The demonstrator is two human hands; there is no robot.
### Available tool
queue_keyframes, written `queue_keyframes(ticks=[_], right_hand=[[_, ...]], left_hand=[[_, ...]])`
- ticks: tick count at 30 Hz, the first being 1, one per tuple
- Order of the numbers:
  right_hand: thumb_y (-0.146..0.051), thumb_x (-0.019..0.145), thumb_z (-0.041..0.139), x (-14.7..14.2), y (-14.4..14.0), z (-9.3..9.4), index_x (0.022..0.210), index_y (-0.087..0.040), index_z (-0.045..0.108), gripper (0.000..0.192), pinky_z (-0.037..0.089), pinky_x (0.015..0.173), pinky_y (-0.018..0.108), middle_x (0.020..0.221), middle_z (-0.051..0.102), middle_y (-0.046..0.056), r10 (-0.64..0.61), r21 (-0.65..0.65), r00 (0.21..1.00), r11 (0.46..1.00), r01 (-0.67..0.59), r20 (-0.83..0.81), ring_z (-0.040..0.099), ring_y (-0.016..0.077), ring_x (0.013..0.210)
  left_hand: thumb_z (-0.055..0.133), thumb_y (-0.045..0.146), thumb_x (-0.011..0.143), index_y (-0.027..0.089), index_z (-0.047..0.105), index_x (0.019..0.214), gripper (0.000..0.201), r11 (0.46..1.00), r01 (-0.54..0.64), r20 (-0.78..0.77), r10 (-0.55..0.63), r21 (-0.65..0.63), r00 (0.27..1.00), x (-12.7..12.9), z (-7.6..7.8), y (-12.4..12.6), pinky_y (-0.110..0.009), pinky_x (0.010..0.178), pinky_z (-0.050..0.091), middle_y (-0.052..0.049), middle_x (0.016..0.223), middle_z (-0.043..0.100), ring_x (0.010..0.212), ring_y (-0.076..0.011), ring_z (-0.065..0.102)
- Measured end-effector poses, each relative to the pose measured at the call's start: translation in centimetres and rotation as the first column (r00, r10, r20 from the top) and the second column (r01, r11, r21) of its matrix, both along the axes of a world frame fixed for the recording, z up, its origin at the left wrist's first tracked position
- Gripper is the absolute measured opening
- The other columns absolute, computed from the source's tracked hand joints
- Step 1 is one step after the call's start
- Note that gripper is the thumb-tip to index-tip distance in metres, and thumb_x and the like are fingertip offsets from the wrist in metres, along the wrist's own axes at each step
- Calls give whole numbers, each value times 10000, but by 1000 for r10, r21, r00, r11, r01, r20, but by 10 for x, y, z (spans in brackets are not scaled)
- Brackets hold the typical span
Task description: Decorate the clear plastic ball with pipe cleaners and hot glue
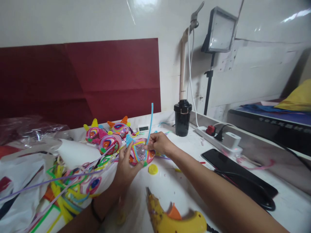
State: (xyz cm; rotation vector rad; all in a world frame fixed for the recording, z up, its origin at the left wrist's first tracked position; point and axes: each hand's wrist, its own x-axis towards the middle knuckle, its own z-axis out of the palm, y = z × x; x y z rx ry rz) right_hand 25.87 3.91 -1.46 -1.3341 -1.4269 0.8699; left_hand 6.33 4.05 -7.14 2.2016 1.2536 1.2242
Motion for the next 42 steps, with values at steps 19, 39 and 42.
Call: queue_keyframes(ticks=[19,39,42], right_hand=[[-166,537,823,0,-2,3,520,-182,541,284,382,477,204,477,507,-82,-19,-3,999,1000,19,36,493,90,481],[-197,543,814,1,1,-1,521,-186,529,285,387,481,206,493,532,-65,-22,12,998,1000,21,59,519,109,518],[-189,548,811,1,0,0,524,-186,529,283,394,484,208,490,530,-66,-21,10,998,1000,20,56,522,108,510]], left_hand=[[659,369,766,237,554,1377,634,994,-36,-32,40,99,999,-4,4,-2,-532,1088,402,-118,1325,412,1303,-352,459],[671,398,753,205,606,1316,598,939,3,-270,96,344,958,-10,25,-1,-494,1012,453,-120,1248,571,1170,-343,553],[662,369,769,212,578,1332,590,930,33,-270,72,366,960,-9,26,-2,-451,1014,457,-109,1247,585,1180,-322,558]])
